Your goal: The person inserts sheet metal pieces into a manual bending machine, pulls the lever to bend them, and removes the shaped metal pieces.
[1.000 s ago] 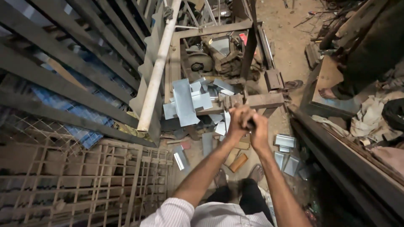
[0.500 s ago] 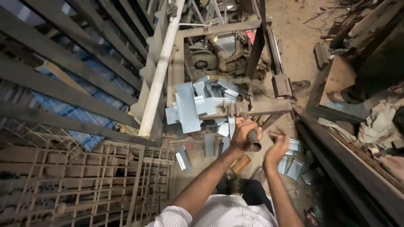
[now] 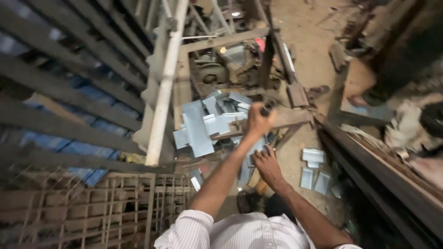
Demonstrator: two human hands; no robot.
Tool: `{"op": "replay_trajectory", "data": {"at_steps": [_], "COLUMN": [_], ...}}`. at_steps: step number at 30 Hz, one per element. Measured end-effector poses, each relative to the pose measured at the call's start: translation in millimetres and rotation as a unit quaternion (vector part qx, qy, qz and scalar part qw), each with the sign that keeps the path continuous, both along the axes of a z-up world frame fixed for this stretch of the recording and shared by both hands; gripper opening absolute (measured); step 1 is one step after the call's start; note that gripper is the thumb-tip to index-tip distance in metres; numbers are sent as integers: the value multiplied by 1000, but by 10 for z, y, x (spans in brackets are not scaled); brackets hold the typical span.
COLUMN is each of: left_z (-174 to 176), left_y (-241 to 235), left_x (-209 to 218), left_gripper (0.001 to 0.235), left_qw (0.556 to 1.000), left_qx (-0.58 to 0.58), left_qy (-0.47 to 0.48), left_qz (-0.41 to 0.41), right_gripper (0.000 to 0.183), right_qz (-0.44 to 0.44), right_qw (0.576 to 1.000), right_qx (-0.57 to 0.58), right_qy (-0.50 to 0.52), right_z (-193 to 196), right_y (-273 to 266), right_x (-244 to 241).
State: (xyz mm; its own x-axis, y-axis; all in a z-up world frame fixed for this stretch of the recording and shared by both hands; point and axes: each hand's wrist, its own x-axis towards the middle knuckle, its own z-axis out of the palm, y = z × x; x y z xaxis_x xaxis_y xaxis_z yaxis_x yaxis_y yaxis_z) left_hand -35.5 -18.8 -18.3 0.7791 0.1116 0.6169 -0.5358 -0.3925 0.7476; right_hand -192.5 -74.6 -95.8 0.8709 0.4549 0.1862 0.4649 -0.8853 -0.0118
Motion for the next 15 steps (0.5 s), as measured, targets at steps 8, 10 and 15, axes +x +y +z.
{"op": "replay_trajectory", "data": {"at_steps": [8, 10, 15], "left_z": [691, 902, 1080], "left_y": [249, 273, 260], "left_x": [1011, 1024, 975], "left_gripper": [50, 42, 31], "left_qw": [928, 929, 930], "left_qx": [-50, -64, -94], "left_qy": [358, 344, 334], "left_qz": [-84, -118, -124], "right_gripper": [31, 33, 41], "right_qz": [-7, -25, -150], "right_qw": [967, 960, 930], "right_qx": [-60, -100, -54], "right_qy": [246, 260, 332], "right_z": [399, 277, -235], "right_y": [-72, -175, -975], "right_x": [192, 186, -39]}}
